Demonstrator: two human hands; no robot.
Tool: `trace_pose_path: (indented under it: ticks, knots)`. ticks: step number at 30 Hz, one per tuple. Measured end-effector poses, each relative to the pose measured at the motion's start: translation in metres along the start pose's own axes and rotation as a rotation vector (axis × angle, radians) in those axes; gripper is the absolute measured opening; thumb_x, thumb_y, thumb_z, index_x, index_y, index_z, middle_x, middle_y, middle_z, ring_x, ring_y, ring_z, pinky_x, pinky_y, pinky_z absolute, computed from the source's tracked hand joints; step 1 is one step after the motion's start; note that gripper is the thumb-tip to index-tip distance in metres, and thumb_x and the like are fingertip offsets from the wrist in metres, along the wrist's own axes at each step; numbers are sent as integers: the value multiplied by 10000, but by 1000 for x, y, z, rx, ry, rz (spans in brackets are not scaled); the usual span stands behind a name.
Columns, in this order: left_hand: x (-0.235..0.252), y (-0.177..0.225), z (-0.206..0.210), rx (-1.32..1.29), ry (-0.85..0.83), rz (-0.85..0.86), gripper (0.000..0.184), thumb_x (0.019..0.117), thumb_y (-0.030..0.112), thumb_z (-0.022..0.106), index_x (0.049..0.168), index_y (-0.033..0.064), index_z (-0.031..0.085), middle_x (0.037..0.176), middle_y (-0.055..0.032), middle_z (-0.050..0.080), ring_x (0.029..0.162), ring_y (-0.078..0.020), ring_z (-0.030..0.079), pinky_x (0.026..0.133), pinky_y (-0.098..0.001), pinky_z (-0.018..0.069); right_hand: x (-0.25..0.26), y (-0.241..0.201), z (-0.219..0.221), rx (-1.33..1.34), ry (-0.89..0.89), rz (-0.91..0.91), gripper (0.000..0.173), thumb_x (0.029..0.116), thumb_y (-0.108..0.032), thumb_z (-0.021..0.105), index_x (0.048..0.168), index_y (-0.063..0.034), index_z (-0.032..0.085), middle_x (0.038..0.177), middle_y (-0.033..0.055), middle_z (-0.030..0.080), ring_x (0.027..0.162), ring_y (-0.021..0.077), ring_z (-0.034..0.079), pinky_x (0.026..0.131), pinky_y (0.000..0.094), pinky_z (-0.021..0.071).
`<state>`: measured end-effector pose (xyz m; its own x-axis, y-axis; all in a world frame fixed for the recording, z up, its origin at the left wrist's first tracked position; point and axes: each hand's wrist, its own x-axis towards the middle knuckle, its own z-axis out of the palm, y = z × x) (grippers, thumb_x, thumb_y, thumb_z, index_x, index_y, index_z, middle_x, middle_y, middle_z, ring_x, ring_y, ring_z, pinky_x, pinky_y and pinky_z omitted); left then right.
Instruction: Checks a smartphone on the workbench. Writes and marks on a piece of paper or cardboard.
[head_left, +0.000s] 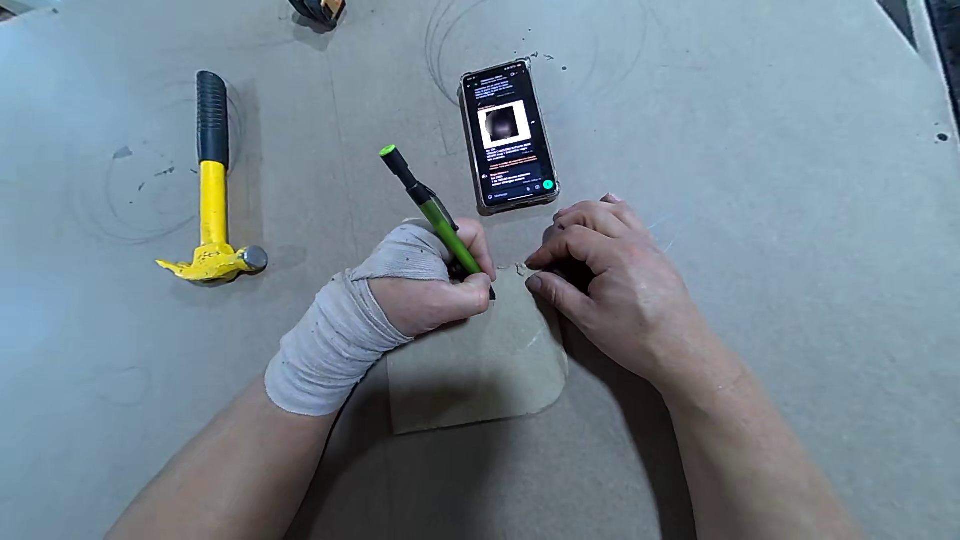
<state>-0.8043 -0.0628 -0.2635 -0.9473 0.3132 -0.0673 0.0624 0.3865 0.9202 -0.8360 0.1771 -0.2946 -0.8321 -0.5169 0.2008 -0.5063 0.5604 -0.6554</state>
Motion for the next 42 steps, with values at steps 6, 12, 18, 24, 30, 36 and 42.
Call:
trace_pose_path:
  ticks: [6, 12, 18, 24, 30, 36, 42]
  knots:
    - [6, -7, -1, -2, 11, 41, 57, 811, 85, 657, 825, 134, 682, 669, 42, 636, 529, -28, 548, 451, -180, 423, 0, 0, 1, -2, 9, -7, 119, 914, -321, 739, 974, -223, 766, 1144, -41, 674, 1313, 153, 547, 1265, 474, 287]
    - [0, -1, -2, 14, -25, 8, 66, 816, 61, 667, 832, 120, 692, 671, 12, 643, 519, -68, 552, 438, -199, 423, 0, 0, 1, -1, 10, -6, 118, 917, -320, 734, 970, -219, 765, 1125, -44, 675, 1307, 152, 551, 1266, 479, 286]
    - [7, -11, -3, -43, -45, 46, 54, 810, 89, 684, 838, 126, 711, 668, 37, 655, 541, -25, 571, 464, -177, 445, 0, 1, 2, -5, 11, -14, 113, 918, -316, 731, 967, -219, 762, 1126, -44, 674, 1300, 149, 556, 1262, 489, 291]
    - [1, 0, -1, -2, -32, -4, 54, 838, 55, 693, 852, 100, 720, 666, -2, 644, 527, -80, 562, 448, -201, 440, 0, 0, 2, 0, 7, -12, 106, 919, -312, 733, 962, -219, 760, 1127, -49, 672, 1290, 138, 561, 1265, 491, 285]
    - [0, -1, -1, -16, -36, 0, 56, 853, 60, 693, 880, 94, 729, 679, -10, 659, 541, -84, 584, 459, -205, 462, 0, 0, 1, 6, 2, -3, 104, 915, -308, 739, 961, -216, 758, 1143, -48, 671, 1304, 141, 552, 1268, 486, 282]
    - [0, 1, 3, -25, -6, -14, 62, 855, 50, 695, 887, 94, 724, 703, -10, 664, 557, -86, 584, 471, -203, 462, 0, 0, 2, 6, 13, -5, 111, 914, -312, 741, 965, -217, 762, 1133, -42, 675, 1301, 150, 554, 1265, 490, 284]
    - [5, -6, 2, -67, -13, 24, 61, 829, 60, 681, 866, 102, 702, 680, 10, 649, 544, -57, 571, 467, -189, 448, 0, 0, 2, 1, 7, -4, 115, 918, -318, 735, 970, -219, 762, 1138, -43, 674, 1314, 150, 546, 1269, 492, 274]
